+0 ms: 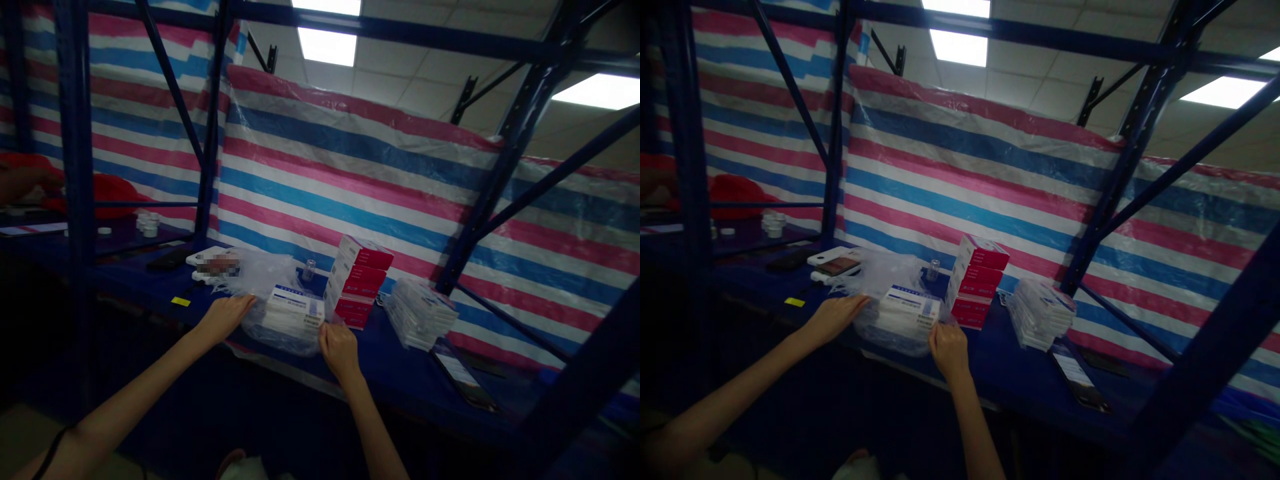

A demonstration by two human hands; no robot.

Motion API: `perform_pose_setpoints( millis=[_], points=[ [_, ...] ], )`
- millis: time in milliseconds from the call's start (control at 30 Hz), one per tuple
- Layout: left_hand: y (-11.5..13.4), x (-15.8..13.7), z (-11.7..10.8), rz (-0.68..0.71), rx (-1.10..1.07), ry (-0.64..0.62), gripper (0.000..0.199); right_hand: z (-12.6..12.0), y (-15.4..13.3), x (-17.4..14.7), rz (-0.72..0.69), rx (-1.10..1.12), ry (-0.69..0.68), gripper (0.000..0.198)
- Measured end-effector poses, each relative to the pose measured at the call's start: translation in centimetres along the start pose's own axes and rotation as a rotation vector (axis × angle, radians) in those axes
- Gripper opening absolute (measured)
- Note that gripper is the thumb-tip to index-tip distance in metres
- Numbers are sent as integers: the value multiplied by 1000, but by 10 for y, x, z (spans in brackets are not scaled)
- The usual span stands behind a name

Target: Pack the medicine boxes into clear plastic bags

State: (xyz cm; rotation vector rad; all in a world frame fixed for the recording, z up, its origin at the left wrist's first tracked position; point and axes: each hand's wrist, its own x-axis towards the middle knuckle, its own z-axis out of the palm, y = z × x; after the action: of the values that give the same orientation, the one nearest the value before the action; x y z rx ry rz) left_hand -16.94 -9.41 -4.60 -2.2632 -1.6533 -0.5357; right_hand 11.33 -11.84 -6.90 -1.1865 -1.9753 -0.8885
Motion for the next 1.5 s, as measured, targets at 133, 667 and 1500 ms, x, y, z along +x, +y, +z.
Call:
perform_pose_setpoints(
  millis=[133, 667, 1500],
  points=[
    [21, 4, -7, -146, -63, 5, 38, -2, -4, 0, 174, -24, -34, 33],
    [16, 56, -10, -211, -544, -170, 53, 80, 28, 35, 855, 1066, -26, 38],
    [9, 13, 26, 52, -438, 414, 34, 11, 14, -21, 368, 941, -355, 69]
  ],
)
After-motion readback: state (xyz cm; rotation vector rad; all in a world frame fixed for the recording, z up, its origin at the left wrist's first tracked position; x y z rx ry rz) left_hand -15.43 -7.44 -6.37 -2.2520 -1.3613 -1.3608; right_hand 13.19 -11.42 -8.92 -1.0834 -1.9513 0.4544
